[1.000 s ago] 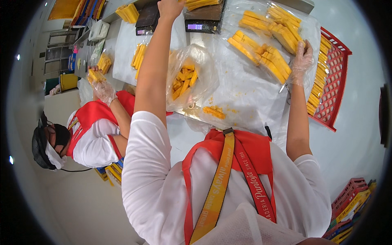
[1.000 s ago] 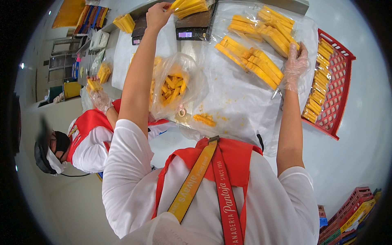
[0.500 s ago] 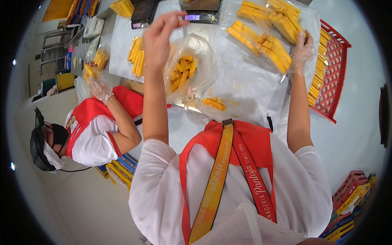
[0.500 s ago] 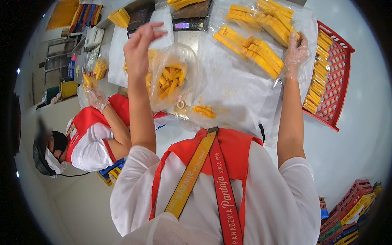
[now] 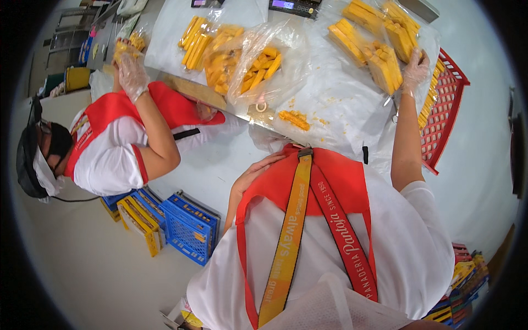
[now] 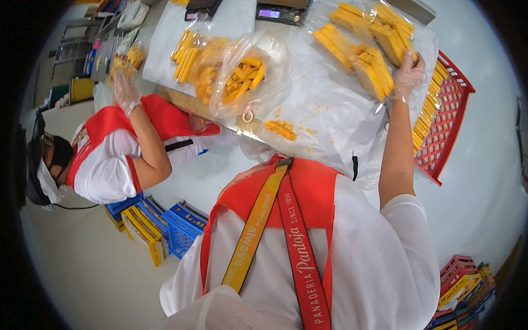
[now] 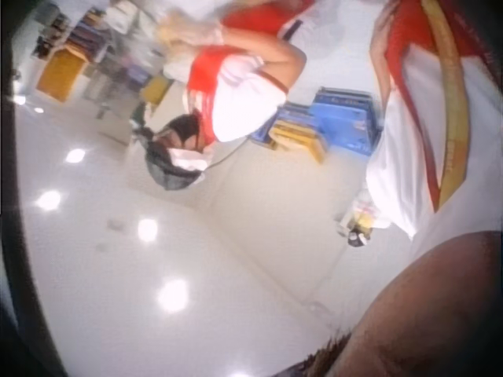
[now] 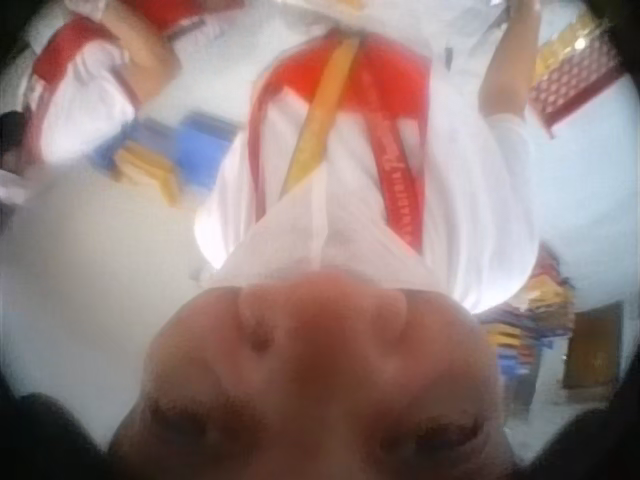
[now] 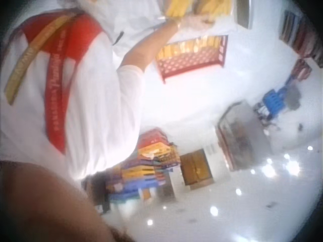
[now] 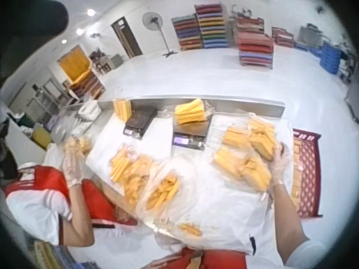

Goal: The person picks up yellow food sticks from a work surface, places them into plastic bags, weighs the bags on a digital scale, and puts the finished bags into a red storage crate.

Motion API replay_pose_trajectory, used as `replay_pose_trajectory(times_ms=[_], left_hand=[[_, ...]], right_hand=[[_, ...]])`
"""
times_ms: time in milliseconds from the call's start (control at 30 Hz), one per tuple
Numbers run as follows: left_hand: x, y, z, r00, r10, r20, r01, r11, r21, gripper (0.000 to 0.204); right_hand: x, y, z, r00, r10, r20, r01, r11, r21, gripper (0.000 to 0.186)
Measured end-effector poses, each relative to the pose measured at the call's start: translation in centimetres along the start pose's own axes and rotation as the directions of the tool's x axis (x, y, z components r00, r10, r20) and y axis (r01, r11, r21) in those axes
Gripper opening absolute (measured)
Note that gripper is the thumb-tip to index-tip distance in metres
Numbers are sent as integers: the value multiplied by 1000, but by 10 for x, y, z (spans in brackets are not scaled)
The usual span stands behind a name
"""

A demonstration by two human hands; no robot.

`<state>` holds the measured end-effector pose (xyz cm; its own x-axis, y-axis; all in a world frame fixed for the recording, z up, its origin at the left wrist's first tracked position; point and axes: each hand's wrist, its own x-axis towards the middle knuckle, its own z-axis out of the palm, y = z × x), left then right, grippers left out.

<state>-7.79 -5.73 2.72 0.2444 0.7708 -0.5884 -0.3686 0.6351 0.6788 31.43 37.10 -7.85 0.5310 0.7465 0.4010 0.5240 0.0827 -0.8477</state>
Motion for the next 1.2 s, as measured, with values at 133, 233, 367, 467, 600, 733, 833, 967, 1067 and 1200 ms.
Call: replay_pose_trajectory(times_ms=[133,233,367,467,600,733,833,967,1067,1200], left_hand=[[-7,-51,-23,997,-72,0,71,991,-114,41],[4,-77,-56,984,-179,-23,179,983,-30,40],[11,2,-38,897,230,-379,260,419,870,31],[33,92,15,634,676,-376,-211,619,756,22],[66,156,41,169,985,44,76,-58,995,18],[103,164,10,273,961,-33,201,-23,979,25],[110,185,-22,340,927,-159,125,124,984,38],[88,265,-26,324,898,-296,151,260,954,49],[52,291,-44,245,907,-342,-37,361,932,55],[46,267,-54,268,912,-309,172,271,947,58]], right_hand=[[-1,-7,0,999,24,29,-22,999,-49,60],[2,-7,-7,998,21,59,-18,998,-65,62],[0,3,-5,997,-5,78,1,998,60,63],[2,2,-8,996,-4,95,-1,999,52,63],[9,-3,-32,919,-244,310,359,844,-398,67],[5,-70,-34,860,477,180,-503,733,457,71],[14,-68,-48,942,312,127,-333,804,493,67],[24,-80,-75,949,305,79,-295,772,563,62],[20,-107,-83,960,277,50,-245,731,637,57],[11,-144,-103,976,218,-10,-169,783,599,54]])
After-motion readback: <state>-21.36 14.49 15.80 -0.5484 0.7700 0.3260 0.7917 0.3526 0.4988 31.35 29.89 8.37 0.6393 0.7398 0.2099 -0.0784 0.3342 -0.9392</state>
